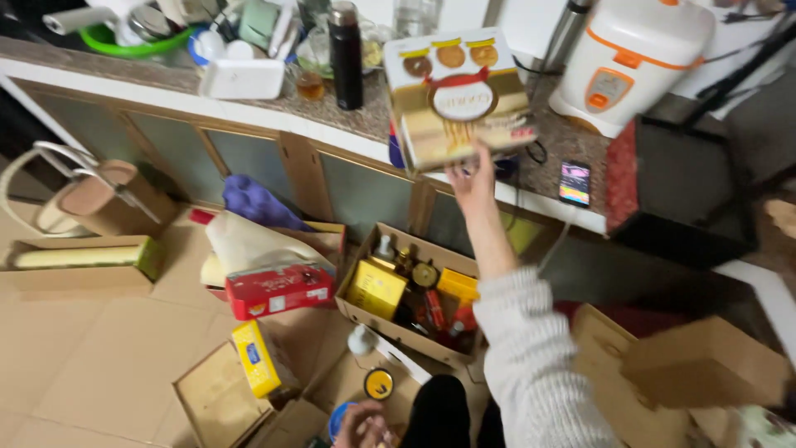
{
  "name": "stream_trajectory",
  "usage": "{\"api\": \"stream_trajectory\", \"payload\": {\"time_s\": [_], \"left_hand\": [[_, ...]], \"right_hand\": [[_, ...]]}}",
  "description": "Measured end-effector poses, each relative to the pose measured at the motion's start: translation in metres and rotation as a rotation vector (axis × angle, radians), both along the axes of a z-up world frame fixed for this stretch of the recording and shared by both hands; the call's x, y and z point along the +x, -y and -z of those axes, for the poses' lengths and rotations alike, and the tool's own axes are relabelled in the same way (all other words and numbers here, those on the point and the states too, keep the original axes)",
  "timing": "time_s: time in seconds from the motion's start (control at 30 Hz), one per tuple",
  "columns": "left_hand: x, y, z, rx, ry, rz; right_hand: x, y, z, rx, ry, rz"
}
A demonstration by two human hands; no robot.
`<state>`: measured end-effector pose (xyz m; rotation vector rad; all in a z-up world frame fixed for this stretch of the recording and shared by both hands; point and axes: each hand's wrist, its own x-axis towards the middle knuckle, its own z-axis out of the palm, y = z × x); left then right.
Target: Assembling a cardboard product display stand using a hot glue gun and arranging gift boxes.
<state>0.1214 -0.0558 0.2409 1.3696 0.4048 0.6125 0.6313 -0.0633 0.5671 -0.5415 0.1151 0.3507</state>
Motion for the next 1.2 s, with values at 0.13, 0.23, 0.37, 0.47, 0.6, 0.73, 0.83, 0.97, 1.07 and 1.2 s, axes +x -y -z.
{"api": "stream_trajectory", "payload": {"time_s": [0.13, 0.23, 0.37, 0.47, 0.6, 0.73, 0.83, 0.97, 1.07, 1.2], "left_hand": [[0.005, -0.028, -0.085, -0.114, -0.103, 0.037], [0.010, -0.046, -0.157, 0.023, -0.171, -0.056], [0.043, -0.056, -0.220, 0.227, -0.085, -0.036], [0.085, -0.030, -0.273, 0.171, 0.114, 0.196], [0.151, 0.029, -0.225, -0.051, 0.191, 0.457], [0.199, 0.149, -0.265, -0.783, 0.211, 0.311], [0.225, 0.235, -0.311, -1.017, 0.243, 0.211], [0.274, 0.319, -0.347, -1.199, 0.328, 0.432], [0.304, 0.364, -0.334, -1.155, 0.376, 0.516], [0.331, 0.358, -0.324, -0.409, 0.215, 0.661]], "right_hand": [[-0.072, 0.081, 0.047, -0.013, 0.010, -0.018], [-0.122, 0.152, 0.074, -0.051, 0.077, 0.010], [-0.157, 0.252, 0.066, -0.346, 0.250, 0.134], [-0.215, 0.279, -0.042, -0.541, 0.446, 0.129], [-0.283, 0.323, -0.126, -0.776, 0.698, 0.122], [-0.261, 0.423, -0.173, -1.090, 1.088, 0.120], [-0.266, 0.494, -0.185, -1.138, 1.396, 0.411], [-0.262, 0.536, -0.115, -0.903, 1.159, 0.409], [-0.256, 0.537, -0.069, -0.911, 0.979, 0.363], [-0.225, 0.575, -0.041, -0.967, 0.869, 0.475]]}}
